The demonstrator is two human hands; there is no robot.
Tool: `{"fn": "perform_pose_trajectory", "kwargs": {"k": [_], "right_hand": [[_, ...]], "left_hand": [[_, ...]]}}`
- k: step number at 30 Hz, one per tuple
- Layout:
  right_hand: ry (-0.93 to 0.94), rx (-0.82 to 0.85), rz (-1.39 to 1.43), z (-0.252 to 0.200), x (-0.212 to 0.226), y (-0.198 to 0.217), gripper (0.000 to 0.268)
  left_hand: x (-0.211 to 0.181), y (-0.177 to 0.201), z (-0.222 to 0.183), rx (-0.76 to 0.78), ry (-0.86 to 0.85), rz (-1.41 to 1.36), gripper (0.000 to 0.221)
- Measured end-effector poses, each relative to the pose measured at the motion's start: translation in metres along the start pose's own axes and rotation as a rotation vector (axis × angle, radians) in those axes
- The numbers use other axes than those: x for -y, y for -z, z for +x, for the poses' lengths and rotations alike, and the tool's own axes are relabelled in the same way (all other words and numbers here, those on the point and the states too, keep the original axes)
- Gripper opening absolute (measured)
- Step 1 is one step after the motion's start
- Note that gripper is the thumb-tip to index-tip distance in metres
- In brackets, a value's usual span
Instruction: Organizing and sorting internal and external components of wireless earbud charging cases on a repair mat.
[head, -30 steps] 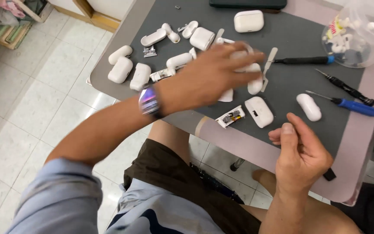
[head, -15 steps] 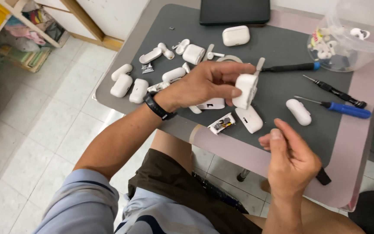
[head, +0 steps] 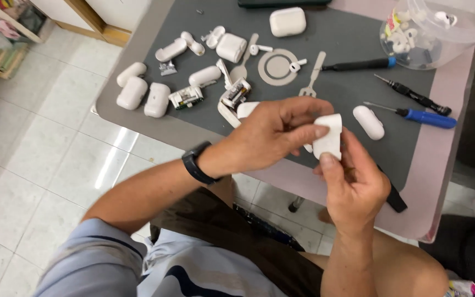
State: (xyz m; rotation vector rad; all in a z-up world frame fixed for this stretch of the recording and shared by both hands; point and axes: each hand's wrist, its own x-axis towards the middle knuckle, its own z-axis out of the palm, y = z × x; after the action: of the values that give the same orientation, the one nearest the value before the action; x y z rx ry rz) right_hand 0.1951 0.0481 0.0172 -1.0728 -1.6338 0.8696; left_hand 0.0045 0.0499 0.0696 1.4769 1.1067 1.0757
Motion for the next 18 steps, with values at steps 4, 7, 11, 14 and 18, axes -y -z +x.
{"fn": "perform_pose_trajectory", "kwargs": {"k": [4,7,11,14,18], "right_hand": [[-0.083,-0.032,0.131,0.001,0.003,0.002,0.041],[-0.119,-0.098,0.179,0.002,-0.005,-0.003,0.037],[0.023,-0.179,0.189,0.0,-0.01,-0.011,0.041],[0.102,-0.178,0.127,0.002,-0.003,-0.016,0.034],[0.16,-0.192,0.079,0.001,-0.003,-0.016,0.031]], "left_hand": [[0.0,0.023,0.008,0.058,-0.143,0.13,0.027],[-0.011,0.053,0.007,-0.068,-0.499,0.717,0.017],[-0.016,0.065,-0.011,-0.061,-0.408,0.898,0.021],[-0.007,0.054,-0.024,-0.08,-0.421,0.944,0.028],[0.007,0.036,-0.029,-0.117,-0.478,0.967,0.038]]}}
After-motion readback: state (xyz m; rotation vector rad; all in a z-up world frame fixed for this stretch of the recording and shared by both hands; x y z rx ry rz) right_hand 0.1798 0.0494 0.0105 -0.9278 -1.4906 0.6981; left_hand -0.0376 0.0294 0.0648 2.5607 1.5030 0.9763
